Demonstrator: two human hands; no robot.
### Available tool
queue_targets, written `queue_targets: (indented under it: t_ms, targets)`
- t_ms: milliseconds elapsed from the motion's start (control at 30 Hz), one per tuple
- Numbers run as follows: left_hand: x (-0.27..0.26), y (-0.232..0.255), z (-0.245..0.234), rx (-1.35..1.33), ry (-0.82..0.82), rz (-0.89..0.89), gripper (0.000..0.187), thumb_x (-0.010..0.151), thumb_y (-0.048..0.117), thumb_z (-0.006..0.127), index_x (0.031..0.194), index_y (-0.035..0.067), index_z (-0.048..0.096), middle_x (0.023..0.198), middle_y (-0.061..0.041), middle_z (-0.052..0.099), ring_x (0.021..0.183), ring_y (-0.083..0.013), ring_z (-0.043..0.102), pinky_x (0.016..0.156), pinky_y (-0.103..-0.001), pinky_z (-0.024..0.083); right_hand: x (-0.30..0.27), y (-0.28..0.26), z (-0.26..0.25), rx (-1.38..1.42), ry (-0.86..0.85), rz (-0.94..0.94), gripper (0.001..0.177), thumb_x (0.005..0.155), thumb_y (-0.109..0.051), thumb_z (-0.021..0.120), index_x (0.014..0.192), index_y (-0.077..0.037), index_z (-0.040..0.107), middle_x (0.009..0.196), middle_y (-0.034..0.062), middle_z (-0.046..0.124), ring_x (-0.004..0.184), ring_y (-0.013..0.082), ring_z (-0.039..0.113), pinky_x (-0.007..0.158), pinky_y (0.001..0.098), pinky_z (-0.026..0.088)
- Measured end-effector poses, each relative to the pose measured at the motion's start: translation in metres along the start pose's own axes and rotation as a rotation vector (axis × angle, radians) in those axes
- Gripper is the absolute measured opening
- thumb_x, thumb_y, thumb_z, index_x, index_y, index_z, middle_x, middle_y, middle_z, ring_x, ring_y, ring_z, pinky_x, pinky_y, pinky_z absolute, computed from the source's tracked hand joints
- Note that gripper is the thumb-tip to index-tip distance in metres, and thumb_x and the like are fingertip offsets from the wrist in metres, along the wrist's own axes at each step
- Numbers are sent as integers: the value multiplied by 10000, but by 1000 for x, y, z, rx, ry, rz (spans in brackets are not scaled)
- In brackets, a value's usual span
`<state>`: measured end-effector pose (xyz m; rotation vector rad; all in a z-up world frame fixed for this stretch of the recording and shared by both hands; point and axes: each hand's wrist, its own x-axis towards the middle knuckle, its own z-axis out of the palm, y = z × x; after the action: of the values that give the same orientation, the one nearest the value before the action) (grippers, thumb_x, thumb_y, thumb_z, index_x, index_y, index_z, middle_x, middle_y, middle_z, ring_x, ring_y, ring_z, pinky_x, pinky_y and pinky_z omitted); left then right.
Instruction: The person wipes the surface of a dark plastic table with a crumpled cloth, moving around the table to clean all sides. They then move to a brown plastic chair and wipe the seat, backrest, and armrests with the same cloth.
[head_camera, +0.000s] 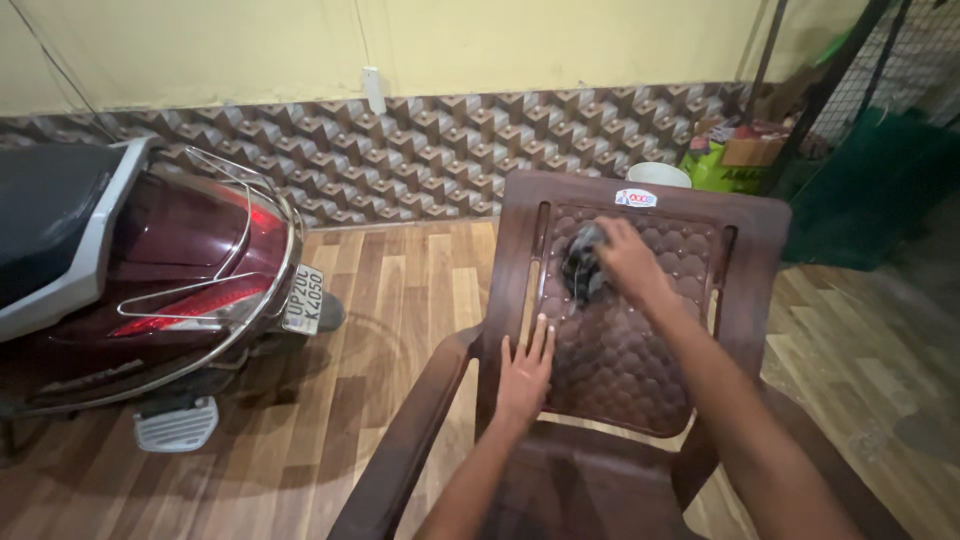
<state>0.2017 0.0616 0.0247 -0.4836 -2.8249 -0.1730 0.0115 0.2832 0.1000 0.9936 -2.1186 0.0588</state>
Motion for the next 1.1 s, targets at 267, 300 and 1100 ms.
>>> queue_targets:
  t_ms: [267, 300, 1100]
  targets:
    - [-5, 1, 33, 99, 156, -4, 731, 855, 30, 610, 1550, 10, 383, 1559, -159, 420, 1139, -336, 581, 1203, -554, 303, -28, -110, 21, 179, -232, 153, 402, 756, -35, 678, 1155, -40, 636, 1181, 144, 610, 1149, 365, 585, 937, 446, 551]
    - [-5, 1, 38, 88, 129, -5, 688, 869, 35, 606, 1526, 8, 399, 1551, -171, 435, 1124, -342, 583, 1210, -559, 304, -34, -127, 19, 225, -218, 79, 480, 716, -14, 669, 1193, -19, 628, 1198, 149, 611, 1165, 367, 577, 893, 431, 566]
    - [-19, -9, 53, 61, 100, 74, 743, 826, 77, 687, 1514, 38, 409, 1671, -184, 251, 1391, -378, 443, 1149, -488, 358, -100, -168, -33, 159, -247, 99, 519, 743, -55, 659, 1254, 30, 634, 1563, 195, 428, 1453, 376, 408, 1168, 460, 386]
